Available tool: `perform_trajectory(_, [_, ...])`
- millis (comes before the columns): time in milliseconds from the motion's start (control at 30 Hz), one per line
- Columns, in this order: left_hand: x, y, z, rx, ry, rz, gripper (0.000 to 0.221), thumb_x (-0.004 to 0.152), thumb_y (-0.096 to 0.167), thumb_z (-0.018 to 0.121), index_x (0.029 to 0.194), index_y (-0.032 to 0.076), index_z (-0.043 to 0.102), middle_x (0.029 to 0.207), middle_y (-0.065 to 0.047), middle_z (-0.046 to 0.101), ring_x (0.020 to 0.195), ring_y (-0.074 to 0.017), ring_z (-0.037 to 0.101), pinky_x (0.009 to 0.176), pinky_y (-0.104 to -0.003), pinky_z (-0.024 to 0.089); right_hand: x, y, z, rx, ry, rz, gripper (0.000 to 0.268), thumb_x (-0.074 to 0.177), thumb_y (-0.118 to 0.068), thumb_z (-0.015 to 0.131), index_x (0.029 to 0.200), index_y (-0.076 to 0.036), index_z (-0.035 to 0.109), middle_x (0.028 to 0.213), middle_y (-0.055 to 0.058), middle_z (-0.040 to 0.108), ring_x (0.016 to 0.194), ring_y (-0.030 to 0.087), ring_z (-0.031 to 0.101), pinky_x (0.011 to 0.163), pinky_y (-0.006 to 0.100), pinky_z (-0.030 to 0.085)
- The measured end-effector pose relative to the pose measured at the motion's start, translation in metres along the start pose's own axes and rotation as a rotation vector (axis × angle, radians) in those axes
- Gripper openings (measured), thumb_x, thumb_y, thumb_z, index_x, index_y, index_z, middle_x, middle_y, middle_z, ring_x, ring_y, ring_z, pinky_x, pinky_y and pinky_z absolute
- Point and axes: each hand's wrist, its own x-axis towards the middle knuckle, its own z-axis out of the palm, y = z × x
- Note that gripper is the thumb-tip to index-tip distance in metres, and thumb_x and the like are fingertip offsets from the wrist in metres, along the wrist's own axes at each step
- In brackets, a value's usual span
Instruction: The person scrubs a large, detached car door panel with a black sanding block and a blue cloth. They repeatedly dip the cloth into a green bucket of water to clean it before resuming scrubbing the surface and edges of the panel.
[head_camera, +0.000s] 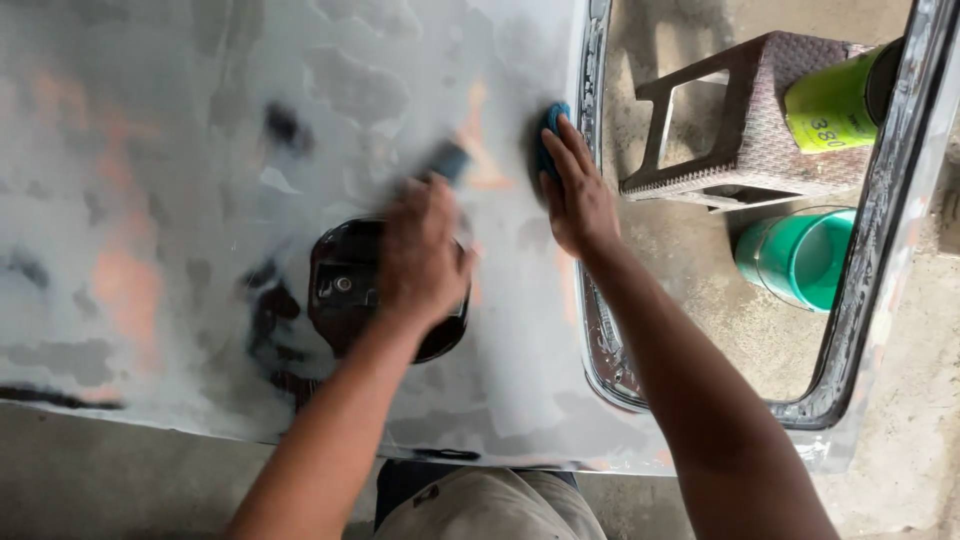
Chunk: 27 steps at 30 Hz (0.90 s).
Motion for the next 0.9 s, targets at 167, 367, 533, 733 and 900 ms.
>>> perform_trajectory(167, [-0.001,-0.011,0.004,-0.02,0.092,-0.131,0.083,0.101,0.048,0.059,0.16,-0.005,0.033,0.167,-0.023,0.025,0.154,-0.0431,0.026,0.126,-0.053,0.021,-0.05,-0.022,0.006,0.093,0.043,0.126,0.055,0.105,-0.017,0.052,0.157,-0.015,0.037,0.171,0.007,0.025,0.146,0.036,0.045,0.102,0.045,0.055])
perform_trajectory(367, [-0.013,0.022,0.021,-0.086,-0.177,0.432,0.083,0.096,0.052,0.059,0.154,-0.002,0.034,0.166,-0.019,0.026,0.153,-0.0396,0.026,0.124,-0.052,0.02,-0.11,-0.018,0.007,0.123,0.127,0.099,0.057,0.104,-0.017,0.055,0.159,-0.013,0.038,0.169,0.011,0.029,0.146,0.04,0.046,0.109,0.047,0.05])
perform_trajectory(533, [0.004,-0.044,-0.004,-0.105,0.038,-0.11,0.084,0.097,0.042,0.06,0.161,-0.001,0.028,0.166,-0.022,0.027,0.153,-0.0407,0.027,0.126,-0.049,0.02,-0.169,-0.038,0.003,0.041,-0.016,0.29,0.06,0.101,-0.022,0.053,0.157,-0.015,0.034,0.17,0.01,0.026,0.144,0.037,0.043,0.106,0.047,0.046])
perform_trajectory(733, [-0.029,0.017,-0.009,-0.324,-0.142,0.021,0.089,0.09,0.038,0.065,0.161,0.001,0.024,0.163,-0.021,0.031,0.155,-0.0389,0.026,0.128,-0.047,0.021,-0.248,-0.048,0.034,-0.22,0.13,0.493,0.063,0.094,-0.025,0.061,0.154,-0.019,0.043,0.159,0.007,0.041,0.142,0.035,0.043,0.117,0.053,0.028])
perform_trajectory(900, [-0.108,0.066,0.022,-0.14,-0.365,0.697,0.081,0.095,0.046,0.055,0.156,0.0,0.026,0.167,-0.016,0.026,0.154,-0.0351,0.024,0.125,-0.048,0.016,-0.302,-0.047,0.075,-0.092,0.506,0.567,0.052,0.101,-0.018,0.059,0.152,-0.015,0.049,0.159,0.018,0.044,0.144,0.043,0.042,0.12,0.05,0.033])
